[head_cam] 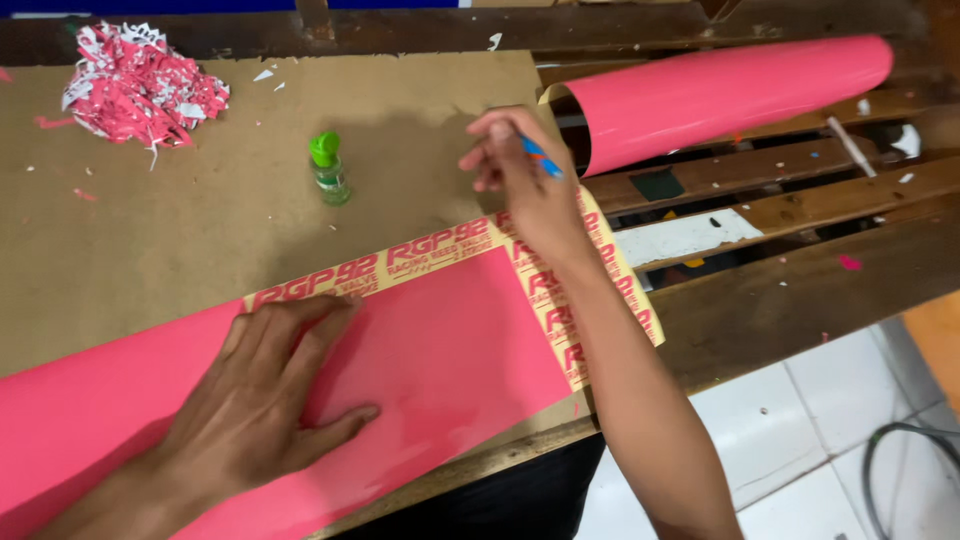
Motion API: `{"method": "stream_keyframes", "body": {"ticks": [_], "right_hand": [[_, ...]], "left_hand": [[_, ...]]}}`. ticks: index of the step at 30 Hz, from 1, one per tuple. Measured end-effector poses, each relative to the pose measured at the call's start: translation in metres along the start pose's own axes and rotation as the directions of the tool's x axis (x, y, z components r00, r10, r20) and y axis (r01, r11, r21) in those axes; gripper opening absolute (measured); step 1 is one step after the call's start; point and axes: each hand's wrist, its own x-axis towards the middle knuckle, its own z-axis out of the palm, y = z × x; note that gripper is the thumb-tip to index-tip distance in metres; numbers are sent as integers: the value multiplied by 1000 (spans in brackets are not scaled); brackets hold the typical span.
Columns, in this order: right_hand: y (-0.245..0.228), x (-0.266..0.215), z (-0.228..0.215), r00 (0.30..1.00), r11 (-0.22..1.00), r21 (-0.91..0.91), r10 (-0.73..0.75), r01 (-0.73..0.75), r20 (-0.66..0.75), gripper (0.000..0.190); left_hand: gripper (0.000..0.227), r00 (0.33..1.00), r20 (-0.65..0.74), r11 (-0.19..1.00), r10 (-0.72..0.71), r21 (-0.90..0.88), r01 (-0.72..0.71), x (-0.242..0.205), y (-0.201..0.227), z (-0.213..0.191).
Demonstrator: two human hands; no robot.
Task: The person uses a blue craft knife to carefully cut and remove the background material from a sheet of pink and yellow stickers. They peel away the excess vinyl, leaving the printed text and logos intact on the backing paper.
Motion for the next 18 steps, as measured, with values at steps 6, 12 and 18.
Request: {"method": "stream_keyframes", "body": {"ticks": [6, 12, 18], "right_hand": [[-55, -76, -21, 996, 879, -471, -32, 66, 80, 37], [-35, -136, 2, 991, 785, -616, 22, 65, 132, 13], [-32, -138, 13, 998, 752, -658, 53, -28, 18, 19]], "left_hand": [[84, 995, 91, 999, -33, 9, 32, -23, -20, -12], [73, 975, 178, 980, 135, 118, -157, 20, 5, 6], [79, 949, 163, 932, 270, 204, -300, 68, 16, 41]]}}
